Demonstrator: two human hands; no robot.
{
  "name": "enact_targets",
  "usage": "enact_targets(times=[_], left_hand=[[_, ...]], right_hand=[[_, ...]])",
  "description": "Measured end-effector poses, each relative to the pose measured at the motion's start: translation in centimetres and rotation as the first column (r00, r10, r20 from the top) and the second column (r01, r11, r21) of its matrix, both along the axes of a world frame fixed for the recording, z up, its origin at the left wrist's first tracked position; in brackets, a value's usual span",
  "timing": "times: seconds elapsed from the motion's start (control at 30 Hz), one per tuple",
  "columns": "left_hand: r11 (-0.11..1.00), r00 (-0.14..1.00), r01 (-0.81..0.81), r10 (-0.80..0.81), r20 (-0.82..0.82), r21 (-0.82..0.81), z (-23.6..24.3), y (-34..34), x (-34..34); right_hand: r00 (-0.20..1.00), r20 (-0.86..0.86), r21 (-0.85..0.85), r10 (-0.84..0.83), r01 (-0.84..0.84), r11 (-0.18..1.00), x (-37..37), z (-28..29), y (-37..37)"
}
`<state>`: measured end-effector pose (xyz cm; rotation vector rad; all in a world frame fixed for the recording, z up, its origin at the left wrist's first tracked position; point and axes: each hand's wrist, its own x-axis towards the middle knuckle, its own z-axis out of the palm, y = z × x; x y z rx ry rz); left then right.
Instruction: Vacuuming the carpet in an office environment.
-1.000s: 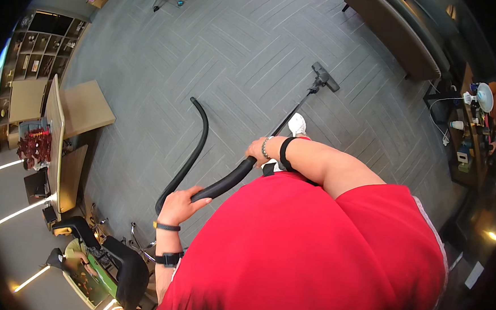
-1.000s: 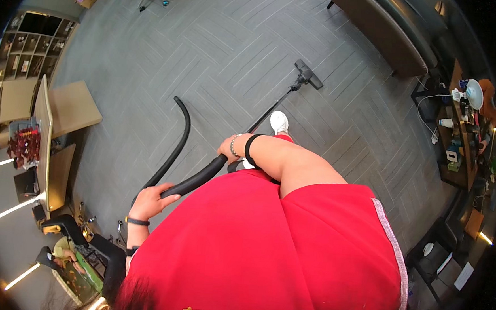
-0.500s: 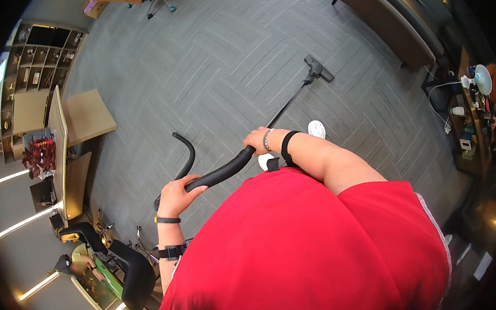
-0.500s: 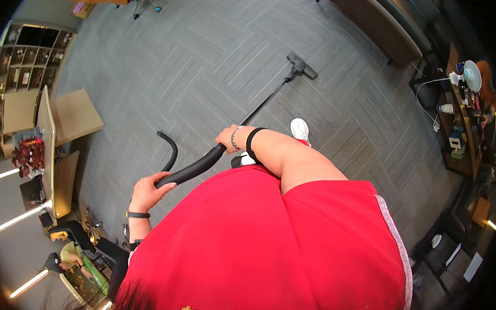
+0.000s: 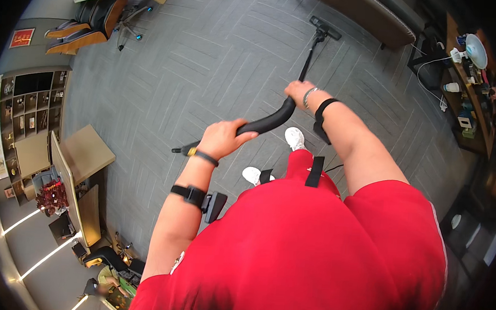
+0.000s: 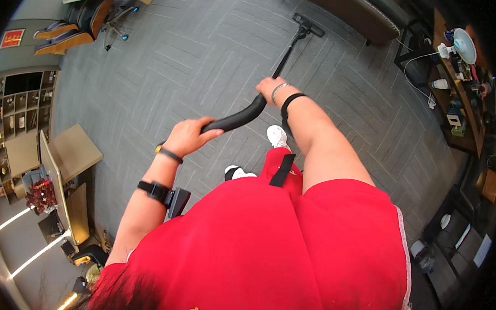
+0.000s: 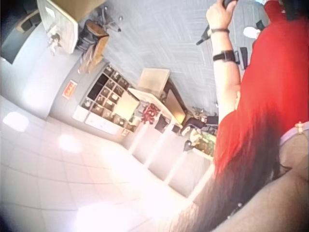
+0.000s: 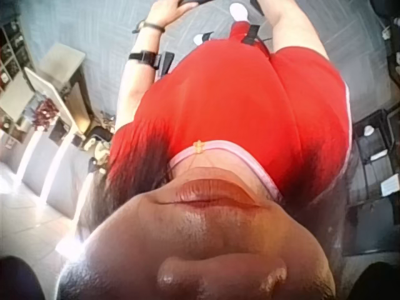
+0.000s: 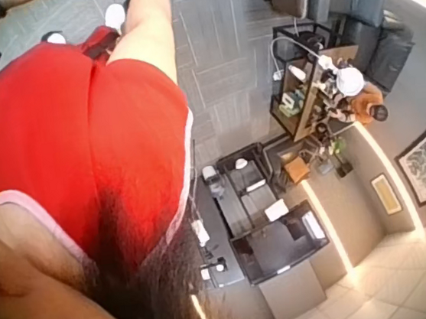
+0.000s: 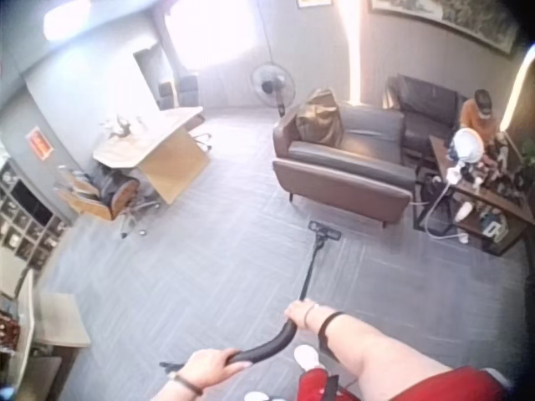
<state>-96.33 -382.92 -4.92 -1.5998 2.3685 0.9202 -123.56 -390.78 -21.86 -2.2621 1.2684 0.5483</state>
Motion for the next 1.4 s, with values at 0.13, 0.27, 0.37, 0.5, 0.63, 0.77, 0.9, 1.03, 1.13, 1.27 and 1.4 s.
enact_targets(times=[0.13,0.27,0.37,0.5,0.63,0.77,0.9,1.03,1.13,1.27,1.4], left_hand=[[0.998,0.998,0.055,-0.055,-0.009,-0.017,-0.9,-5.3,-7.7],[0.989,0.989,0.144,-0.145,-0.037,-0.036,-1.6,-8.0,-11.4],[0.984,0.983,0.174,-0.176,-0.056,-0.035,-1.9,-7.0,-11.3],[0.983,0.984,0.179,-0.178,-0.032,0.045,-2.4,-2.6,-7.8],[0.984,0.986,0.167,-0.166,-0.032,0.062,-1.9,4.6,-0.6],[0.989,0.997,0.064,-0.069,0.034,0.135,0.9,13.7,5.8],[0.982,0.992,-0.094,0.080,0.093,0.165,3.4,23.3,11.9],[0.941,0.946,-0.301,0.276,0.168,0.154,7.5,30.2,16.6],[0.887,0.887,-0.446,0.422,0.186,0.115,10.5,34.0,19.4],[0.830,0.808,-0.557,0.532,0.255,0.035,12.4,35.7,21.8],[0.867,0.822,-0.499,0.479,0.309,-0.016,11.6,33.7,21.9]], right_hand=[[0.992,-0.058,-0.097,-0.114,0.108,0.989,-7.6,0.8,-4.6],[0.977,-0.067,-0.067,-0.202,0.198,0.978,-11.6,0.7,-6.3],[0.980,-0.107,-0.086,-0.168,0.159,0.983,-11.3,0.1,-5.1],[0.984,-0.173,-0.148,-0.035,0.009,0.989,-7.0,-1.2,0.0],[0.986,-0.123,-0.079,0.111,-0.121,0.990,0.1,-2.7,6.8],[0.954,-0.017,0.109,0.301,-0.297,0.949,7.5,-2.2,14.3],[0.891,0.121,0.252,0.438,-0.454,0.855,14.1,-1.1,20.4],[0.845,0.229,0.257,0.483,-0.531,0.807,20.4,-1.4,25.1],[0.812,0.363,0.312,0.457,-0.568,0.761,24.3,1.3,27.3],[0.797,0.418,0.235,0.436,-0.558,0.796,26.9,2.9,29.0],[0.818,0.414,0.203,0.400,-0.511,0.835,26.3,3.0,28.2]])
